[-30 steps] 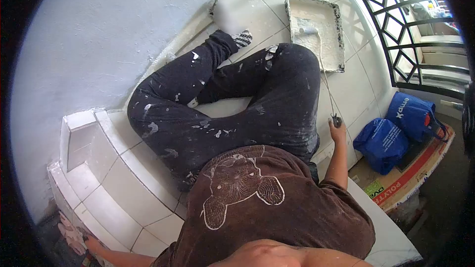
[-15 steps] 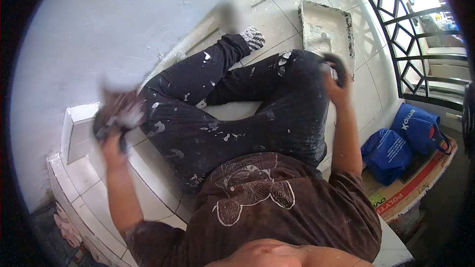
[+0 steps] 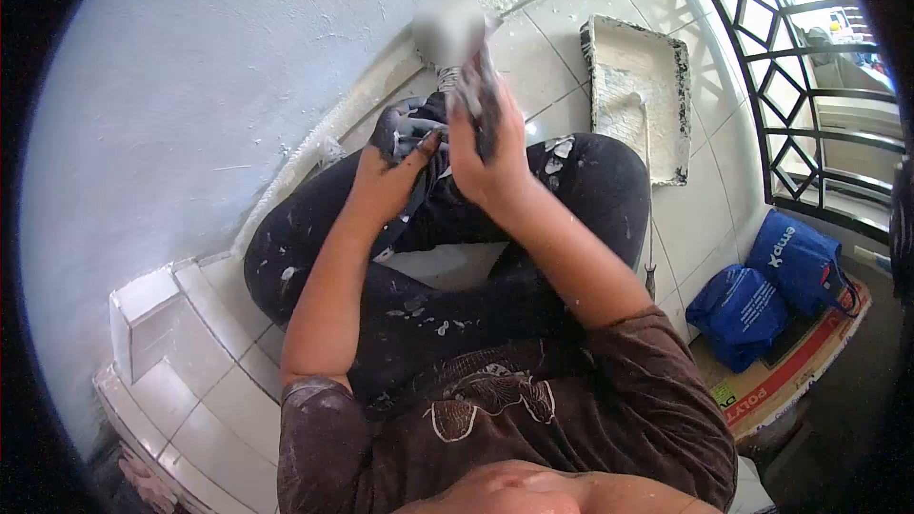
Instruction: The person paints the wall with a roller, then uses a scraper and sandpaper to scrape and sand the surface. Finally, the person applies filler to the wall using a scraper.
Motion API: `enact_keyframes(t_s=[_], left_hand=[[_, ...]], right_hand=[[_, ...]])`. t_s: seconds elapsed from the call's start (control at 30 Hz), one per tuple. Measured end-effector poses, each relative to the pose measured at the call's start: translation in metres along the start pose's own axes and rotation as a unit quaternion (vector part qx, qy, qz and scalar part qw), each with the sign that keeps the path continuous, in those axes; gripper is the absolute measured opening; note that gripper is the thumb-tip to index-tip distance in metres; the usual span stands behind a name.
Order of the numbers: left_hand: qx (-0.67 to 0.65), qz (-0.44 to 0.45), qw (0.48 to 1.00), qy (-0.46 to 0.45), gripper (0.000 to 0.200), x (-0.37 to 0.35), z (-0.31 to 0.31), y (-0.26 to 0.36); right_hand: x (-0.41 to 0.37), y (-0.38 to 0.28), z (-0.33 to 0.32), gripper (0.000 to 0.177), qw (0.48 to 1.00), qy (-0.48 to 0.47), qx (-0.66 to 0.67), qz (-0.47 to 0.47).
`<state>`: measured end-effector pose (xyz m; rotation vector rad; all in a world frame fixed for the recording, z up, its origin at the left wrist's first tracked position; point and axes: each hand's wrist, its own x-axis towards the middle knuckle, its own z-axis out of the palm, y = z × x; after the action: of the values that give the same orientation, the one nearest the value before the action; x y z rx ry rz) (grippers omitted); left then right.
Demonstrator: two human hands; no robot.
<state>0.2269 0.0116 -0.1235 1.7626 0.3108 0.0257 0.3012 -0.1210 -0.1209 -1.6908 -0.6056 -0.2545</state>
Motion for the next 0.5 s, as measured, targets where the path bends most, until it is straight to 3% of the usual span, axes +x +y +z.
enact_keyframes(t_s=[0.03,0.07,0.17,0.23,0.3,0.37,0.5], left_hand=[[0.086,0.029,0.995,-0.03,0.042,0.01,-0.012,-0.016],[0.323,-0.042,0.941,-0.087,0.049,0.021,-0.023,-0.036],[0.493,0.019,0.868,-0.06,0.052,0.029,-0.012,-0.042],[0.505,0.005,0.857,-0.1,0.056,0.032,-0.007,-0.045],[0.517,0.007,0.845,-0.135,0.062,0.034,-0.004,-0.041],[0.511,-0.004,0.848,-0.138,0.058,0.035,-0.007,-0.042],[0.49,0.003,0.862,-0.13,0.057,0.04,-0.012,-0.048]], right_hand=[[0.018,0.007,0.006,0.032,0.998,-0.03,-0.048,-0.008],[0.038,0.013,0.014,0.033,0.998,-0.044,-0.042,-0.03],[0.09,0.031,0.042,0.035,0.985,-0.06,-0.127,-0.102],[0.123,0.047,0.062,0.045,0.984,-0.079,-0.152,-0.04],[0.138,0.058,0.082,0.046,0.983,-0.061,-0.163,-0.055],[0.14,0.071,0.105,0.037,0.978,-0.006,-0.156,-0.139],[0.117,0.109,0.124,0.052,0.971,-0.037,-0.149,-0.186]])
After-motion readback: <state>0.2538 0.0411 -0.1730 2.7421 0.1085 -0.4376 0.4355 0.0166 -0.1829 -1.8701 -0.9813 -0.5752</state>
